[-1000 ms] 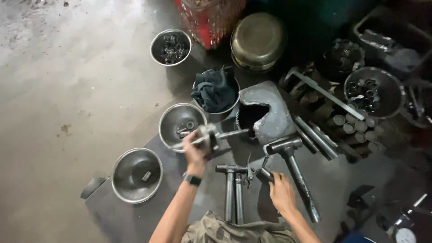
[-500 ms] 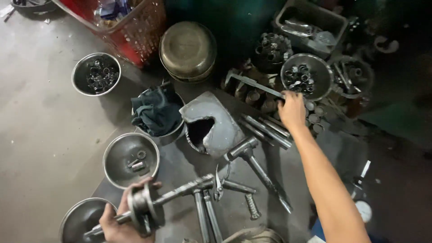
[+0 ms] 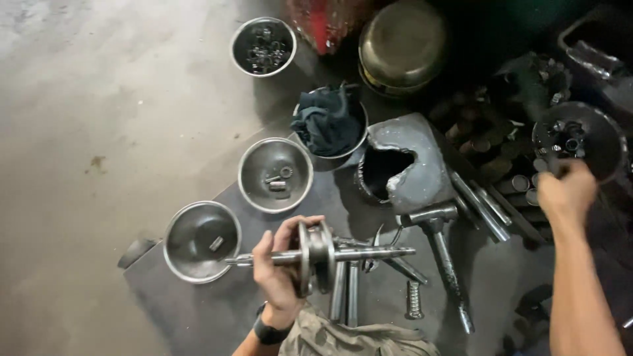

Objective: The person assembles small metal components on a workbench, using a cloth to wipe parts and a hammer to tap them into place. They then move to a press machine to insert a cylindrical part and later use a caliper to measure a shaft.

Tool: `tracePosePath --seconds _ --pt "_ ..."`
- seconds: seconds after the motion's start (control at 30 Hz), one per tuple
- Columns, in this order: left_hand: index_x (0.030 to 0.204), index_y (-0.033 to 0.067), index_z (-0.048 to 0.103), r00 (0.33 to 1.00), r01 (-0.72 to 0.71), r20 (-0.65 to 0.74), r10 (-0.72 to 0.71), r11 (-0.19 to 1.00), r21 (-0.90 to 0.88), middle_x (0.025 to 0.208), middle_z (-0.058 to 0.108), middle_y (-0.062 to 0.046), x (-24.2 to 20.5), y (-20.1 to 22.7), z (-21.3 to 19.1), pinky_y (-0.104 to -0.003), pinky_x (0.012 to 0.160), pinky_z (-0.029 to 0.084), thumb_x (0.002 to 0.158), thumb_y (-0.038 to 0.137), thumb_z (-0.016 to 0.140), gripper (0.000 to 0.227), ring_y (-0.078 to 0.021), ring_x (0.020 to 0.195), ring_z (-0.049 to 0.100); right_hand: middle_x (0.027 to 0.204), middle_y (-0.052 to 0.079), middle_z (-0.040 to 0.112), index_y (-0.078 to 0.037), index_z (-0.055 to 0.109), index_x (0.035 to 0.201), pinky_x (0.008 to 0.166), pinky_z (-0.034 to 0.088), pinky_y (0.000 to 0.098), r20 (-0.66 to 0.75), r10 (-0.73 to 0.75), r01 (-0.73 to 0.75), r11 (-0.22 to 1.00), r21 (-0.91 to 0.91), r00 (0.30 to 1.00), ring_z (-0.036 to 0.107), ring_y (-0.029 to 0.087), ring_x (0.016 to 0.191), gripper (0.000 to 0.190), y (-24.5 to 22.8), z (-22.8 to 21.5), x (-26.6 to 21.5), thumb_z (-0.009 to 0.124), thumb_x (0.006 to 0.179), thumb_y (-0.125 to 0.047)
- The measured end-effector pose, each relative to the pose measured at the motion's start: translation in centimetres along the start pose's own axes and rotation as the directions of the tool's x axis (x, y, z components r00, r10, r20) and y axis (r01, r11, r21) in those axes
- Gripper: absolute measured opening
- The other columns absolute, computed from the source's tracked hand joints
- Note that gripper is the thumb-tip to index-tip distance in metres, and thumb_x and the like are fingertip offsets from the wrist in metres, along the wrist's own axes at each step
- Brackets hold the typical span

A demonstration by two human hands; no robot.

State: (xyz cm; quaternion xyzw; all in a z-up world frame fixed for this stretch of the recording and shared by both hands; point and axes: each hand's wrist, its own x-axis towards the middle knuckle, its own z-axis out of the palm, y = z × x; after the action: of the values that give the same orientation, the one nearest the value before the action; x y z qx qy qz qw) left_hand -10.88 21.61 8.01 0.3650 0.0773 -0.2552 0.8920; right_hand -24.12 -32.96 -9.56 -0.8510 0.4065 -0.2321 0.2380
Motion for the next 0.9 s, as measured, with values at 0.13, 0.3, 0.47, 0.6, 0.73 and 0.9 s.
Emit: tracePosePath --seconds 0.13,0.3,0.47,0.6,0.73,0.9 --pt "0.122 -0.003 0.058 0.998 -0.013 0.057 0.014 1.0 -0.014 0.126 0.066 -0.023 -3.2 1.4 0.0 -0.045 0.1 0.048 0.1 0.05 0.029 0.065 -0.0332 0.112 0.062 0.105 0.007 0.065 0.001 0.058 0.112 0.079 0.051 0.0284 -0.115 -0.245 0.269 0.907 0.324 0.963 0.062 0.015 0.088 0.015 -11.0 -9.9 -7.0 0.067 0.1 0.001" --pt "0.116 -0.0023 0.059 0.986 0.092 0.149 -0.075 0.989 -0.113 0.124 0.067 -0.023 -6.8 2.8 2.5 -0.045 0.097 0.051 0.1 0.051 0.028 0.064 -0.0352 0.112 0.064 0.091 0.002 0.056 -0.007 0.054 0.108 0.059 0.037 0.0274 -0.084 -0.161 0.174 0.7 0.693 0.983 0.041 0.009 0.059 0.022 -12.5 -17.1 -12.4 0.049 0.123 -0.023" --pt "0.116 -0.0029 0.059 0.969 0.142 0.219 -0.113 0.982 -0.123 0.123 0.067 -0.024 -8.4 3.2 2.4 -0.047 0.096 0.052 0.1 0.052 0.027 0.066 -0.0366 0.11 0.065 0.09 0.004 0.062 -0.006 0.058 0.111 0.061 0.039 0.0264 0.036 -0.327 0.179 0.602 0.778 0.944 0.048 0.011 0.064 0.013 -23.7 -19.7 -18.5 0.056 0.112 -0.019" --pt "0.115 -0.0036 0.058 0.971 0.153 0.204 -0.123 0.978 -0.142 0.121 0.067 -0.025 -9.1 3.4 2.1 -0.047 0.098 0.053 0.099 0.053 0.027 0.067 -0.037 0.11 0.065 0.11 0.012 0.075 -0.008 0.07 0.123 0.068 0.06 0.0315 0.108 -0.541 0.423 0.752 0.505 0.834 0.075 0.017 0.087 0.036 -29.2 -17.7 -21.2 0.079 0.088 -0.007" --pt "0.117 -0.0033 0.058 0.973 0.15 0.197 -0.123 0.981 -0.125 0.118 0.069 -0.026 -9.3 3.2 1.7 -0.045 0.096 0.053 0.099 0.054 0.028 0.068 -0.0353 0.107 0.066 0.088 0.002 0.082 -0.013 0.072 0.12 0.051 0.054 0.0247 0.326 -0.606 0.46 0.779 0.426 0.725 0.071 0.009 0.063 0.043 -35.8 -17.0 -22.5 0.083 0.078 -0.017" --pt "0.126 -0.0056 0.062 0.986 0.142 0.092 -0.138 0.989 -0.035 0.11 0.07 -0.018 -9.2 2.0 0.6 -0.038 0.088 0.052 0.099 0.055 0.03 0.074 -0.0266 0.099 0.067 0.081 0.011 0.075 -0.005 0.066 0.134 0.056 0.054 0.0365 0.439 -0.709 0.591 0.704 0.394 0.552 0.068 0.022 0.06 0.064 -38.2 -16.6 -22.9 0.083 0.073 -0.015"
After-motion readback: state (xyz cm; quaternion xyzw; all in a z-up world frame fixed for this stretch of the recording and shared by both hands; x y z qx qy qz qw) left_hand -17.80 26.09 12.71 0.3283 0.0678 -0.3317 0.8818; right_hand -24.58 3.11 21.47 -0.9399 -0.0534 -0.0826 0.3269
